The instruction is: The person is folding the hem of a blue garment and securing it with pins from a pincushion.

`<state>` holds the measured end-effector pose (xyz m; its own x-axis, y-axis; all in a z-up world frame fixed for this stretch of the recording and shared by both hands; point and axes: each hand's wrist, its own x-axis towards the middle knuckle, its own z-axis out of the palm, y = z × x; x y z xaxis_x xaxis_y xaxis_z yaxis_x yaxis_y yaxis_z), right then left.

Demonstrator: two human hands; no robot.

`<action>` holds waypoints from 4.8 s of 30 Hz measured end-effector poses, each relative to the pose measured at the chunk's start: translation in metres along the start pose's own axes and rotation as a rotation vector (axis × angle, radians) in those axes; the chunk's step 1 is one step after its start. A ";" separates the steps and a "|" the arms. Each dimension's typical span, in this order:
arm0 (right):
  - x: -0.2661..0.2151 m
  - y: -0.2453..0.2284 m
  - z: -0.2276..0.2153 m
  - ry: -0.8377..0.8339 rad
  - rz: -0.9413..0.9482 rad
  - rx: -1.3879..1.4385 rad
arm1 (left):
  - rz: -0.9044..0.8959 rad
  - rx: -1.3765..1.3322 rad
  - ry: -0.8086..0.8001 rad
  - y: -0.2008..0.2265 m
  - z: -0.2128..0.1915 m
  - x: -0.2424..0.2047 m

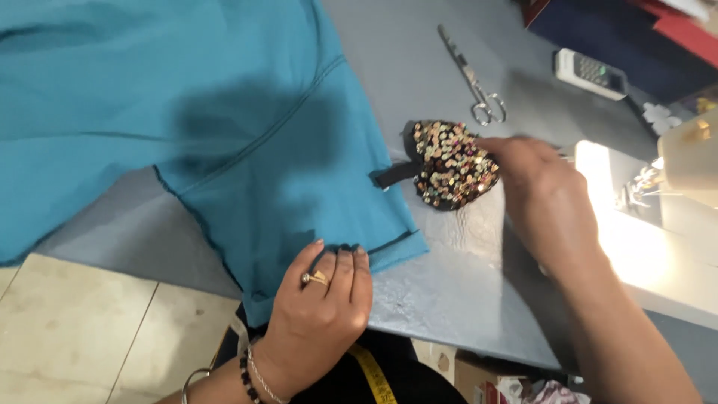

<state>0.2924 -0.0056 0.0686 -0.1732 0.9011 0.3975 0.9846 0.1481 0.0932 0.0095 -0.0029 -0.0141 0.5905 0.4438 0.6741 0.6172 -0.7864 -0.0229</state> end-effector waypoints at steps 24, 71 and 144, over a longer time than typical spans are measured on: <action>0.017 -0.020 0.005 -0.147 0.471 0.148 | 0.009 -0.005 0.072 0.000 0.003 -0.002; -0.019 -0.055 0.027 -0.484 0.133 1.075 | 0.030 -0.041 0.099 -0.016 -0.017 0.016; 0.009 -0.115 0.032 -0.461 -0.491 0.902 | -0.244 -0.847 -0.272 -0.087 -0.054 -0.051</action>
<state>0.1786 -0.0009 0.0323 -0.7052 0.7008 0.1070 0.5024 0.6006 -0.6220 -0.1030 0.0198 -0.0067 0.6619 0.6399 0.3904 0.2168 -0.6619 0.7175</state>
